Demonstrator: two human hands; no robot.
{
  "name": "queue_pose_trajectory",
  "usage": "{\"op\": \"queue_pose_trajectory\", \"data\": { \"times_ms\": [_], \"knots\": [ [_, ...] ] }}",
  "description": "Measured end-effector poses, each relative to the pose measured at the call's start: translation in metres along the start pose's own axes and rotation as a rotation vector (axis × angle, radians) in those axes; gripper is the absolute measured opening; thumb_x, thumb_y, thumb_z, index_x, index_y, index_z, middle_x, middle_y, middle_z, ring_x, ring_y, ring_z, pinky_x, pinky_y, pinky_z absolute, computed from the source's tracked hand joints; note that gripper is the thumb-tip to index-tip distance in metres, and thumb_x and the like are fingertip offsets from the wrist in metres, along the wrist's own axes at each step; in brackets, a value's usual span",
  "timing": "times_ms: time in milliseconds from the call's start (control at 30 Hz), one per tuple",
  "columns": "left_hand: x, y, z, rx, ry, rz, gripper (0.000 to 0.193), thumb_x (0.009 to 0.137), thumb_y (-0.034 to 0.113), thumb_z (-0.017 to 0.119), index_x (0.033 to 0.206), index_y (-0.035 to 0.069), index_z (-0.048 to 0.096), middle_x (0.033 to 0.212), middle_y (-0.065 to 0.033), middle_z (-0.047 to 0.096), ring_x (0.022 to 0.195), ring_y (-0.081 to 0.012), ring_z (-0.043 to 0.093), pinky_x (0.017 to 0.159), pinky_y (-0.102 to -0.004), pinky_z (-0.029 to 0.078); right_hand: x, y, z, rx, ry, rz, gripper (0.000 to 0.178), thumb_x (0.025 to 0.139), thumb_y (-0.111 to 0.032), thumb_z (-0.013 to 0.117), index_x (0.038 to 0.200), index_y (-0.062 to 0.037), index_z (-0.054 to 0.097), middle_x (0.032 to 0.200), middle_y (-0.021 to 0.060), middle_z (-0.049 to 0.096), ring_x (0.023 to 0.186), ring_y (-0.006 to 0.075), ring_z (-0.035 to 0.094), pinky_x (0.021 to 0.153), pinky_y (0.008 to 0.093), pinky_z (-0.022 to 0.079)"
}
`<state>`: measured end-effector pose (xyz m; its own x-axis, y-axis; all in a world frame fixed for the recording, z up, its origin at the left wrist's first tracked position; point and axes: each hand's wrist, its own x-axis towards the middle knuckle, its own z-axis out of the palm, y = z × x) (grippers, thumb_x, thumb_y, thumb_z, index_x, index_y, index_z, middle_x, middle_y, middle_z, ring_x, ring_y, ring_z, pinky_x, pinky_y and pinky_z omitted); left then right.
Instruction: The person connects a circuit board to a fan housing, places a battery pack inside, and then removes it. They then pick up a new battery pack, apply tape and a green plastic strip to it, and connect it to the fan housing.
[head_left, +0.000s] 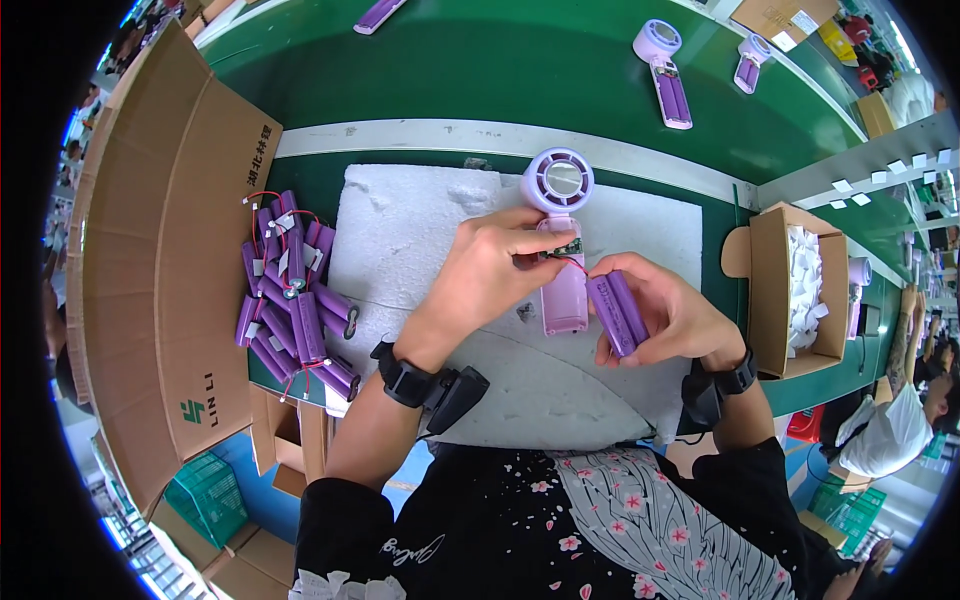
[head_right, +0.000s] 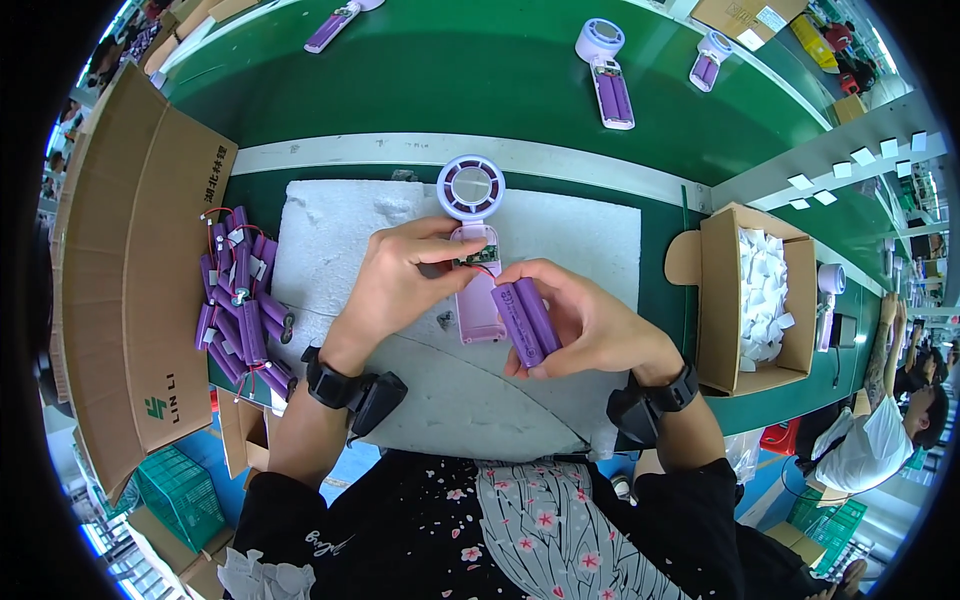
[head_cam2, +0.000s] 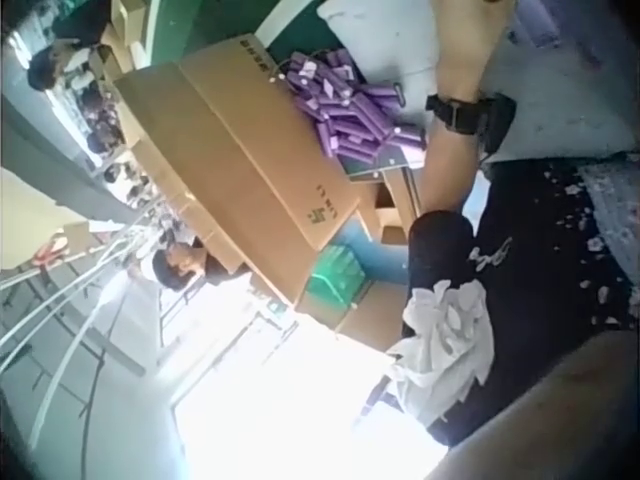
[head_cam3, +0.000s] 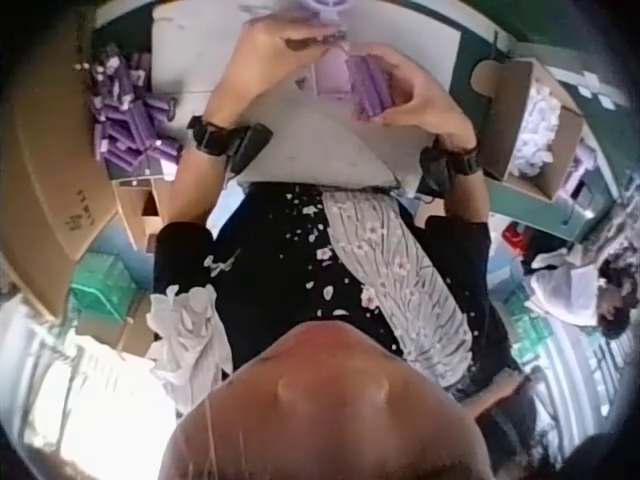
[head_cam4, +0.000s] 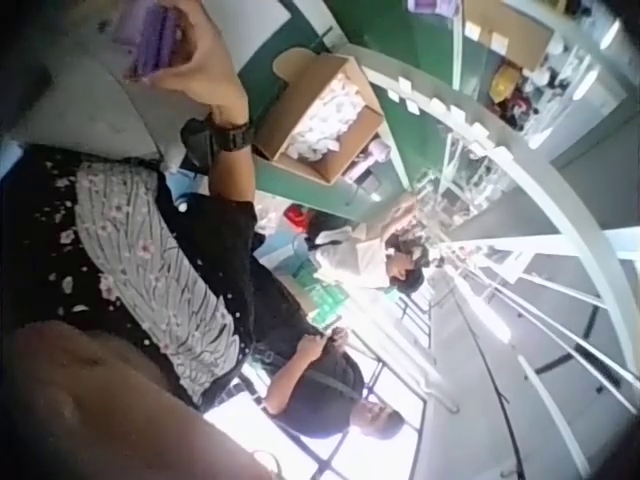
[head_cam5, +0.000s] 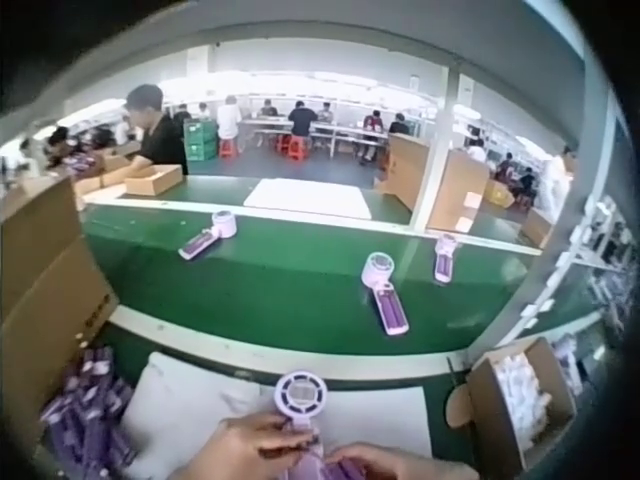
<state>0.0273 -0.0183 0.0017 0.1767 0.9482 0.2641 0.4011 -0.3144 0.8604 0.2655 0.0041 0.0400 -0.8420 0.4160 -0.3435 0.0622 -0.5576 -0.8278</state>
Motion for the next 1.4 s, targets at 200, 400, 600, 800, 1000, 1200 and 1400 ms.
{"op": "queue_pose_trajectory", "data": {
  "times_ms": [200,400,600,800,1000,1200,1400],
  "knots": [
    [0.000,0.003,0.002,0.034,0.013,0.022,0.032,0.071,-0.001,0.073,0.102,0.007,0.073,0.102,-0.0168,0.068,0.079,-0.0262,0.069,0.070,-0.0306,0.055,0.003,0.001,-0.003,-0.763,0.152,-0.329,0.078,0.056,-0.005,0.084,0.127,-0.0064,0.051,0.114,0.0084,0.053,0.095,0.0221,0.059,0.085,0.0352,0.048],
    [0.000,0.004,0.000,0.024,-0.020,0.016,0.030,0.075,-0.003,0.069,0.105,0.005,0.071,0.101,-0.0159,0.067,0.079,-0.0280,0.068,0.068,-0.0320,0.054,0.010,0.005,0.019,-0.911,0.257,-0.318,0.073,0.054,-0.009,0.086,0.120,-0.0053,0.056,0.111,0.0092,0.057,0.095,0.0231,0.058,0.086,0.0332,0.047],
    [-0.001,0.002,0.000,-0.006,-0.030,0.029,0.029,0.078,-0.004,0.067,0.106,0.003,0.070,0.099,-0.0152,0.067,0.079,-0.0290,0.067,0.067,-0.0329,0.053,0.017,0.015,0.019,-1.072,0.337,-0.410,0.064,0.060,-0.012,0.084,0.117,-0.0056,0.056,0.119,0.0144,0.056,0.105,0.0314,0.058,0.090,0.0376,0.050],
    [0.000,0.003,-0.003,-0.006,-0.073,0.023,0.029,0.082,-0.001,0.065,0.111,0.004,0.068,0.101,-0.0176,0.066,0.081,-0.0316,0.067,0.069,-0.0340,0.053,0.019,0.016,0.025,-1.172,0.408,-0.447,0.064,0.059,-0.009,0.084,0.117,-0.0043,0.056,0.121,0.0151,0.056,0.105,0.0310,0.058,0.090,0.0377,0.050],
    [-0.001,0.005,-0.005,-0.023,-0.079,0.010,0.029,0.084,0.001,0.064,0.113,0.006,0.068,0.108,-0.0208,0.065,0.084,-0.0350,0.066,0.071,-0.0362,0.053,0.017,0.020,0.037,-1.142,0.499,-0.446,0.061,0.058,-0.004,0.084,0.114,-0.0021,0.060,0.124,0.0164,0.056,0.102,0.0291,0.060,0.085,0.0358,0.054],
    [-0.001,0.003,-0.005,-0.047,-0.083,0.021,0.028,0.085,0.001,0.063,0.113,0.006,0.067,0.111,-0.0227,0.064,0.091,-0.0375,0.066,0.074,-0.0373,0.053,0.019,0.027,0.029,-1.255,0.463,-0.576,0.052,0.059,-0.002,0.084,0.106,-0.0014,0.061,0.126,0.0166,0.055,0.093,0.0276,0.061,0.081,0.0351,0.054],
    [0.001,0.004,-0.004,-0.068,-0.062,0.025,0.025,0.085,-0.001,0.060,0.109,0.002,0.068,0.104,-0.0234,0.065,0.087,-0.0387,0.065,0.076,-0.0396,0.052,0.022,0.030,0.028,-1.317,0.506,-0.600,0.039,0.060,-0.001,0.084,0.085,-0.0031,0.055,0.126,0.0158,0.055,0.085,0.0239,0.061,0.077,0.0342,0.054]
  ]
}}
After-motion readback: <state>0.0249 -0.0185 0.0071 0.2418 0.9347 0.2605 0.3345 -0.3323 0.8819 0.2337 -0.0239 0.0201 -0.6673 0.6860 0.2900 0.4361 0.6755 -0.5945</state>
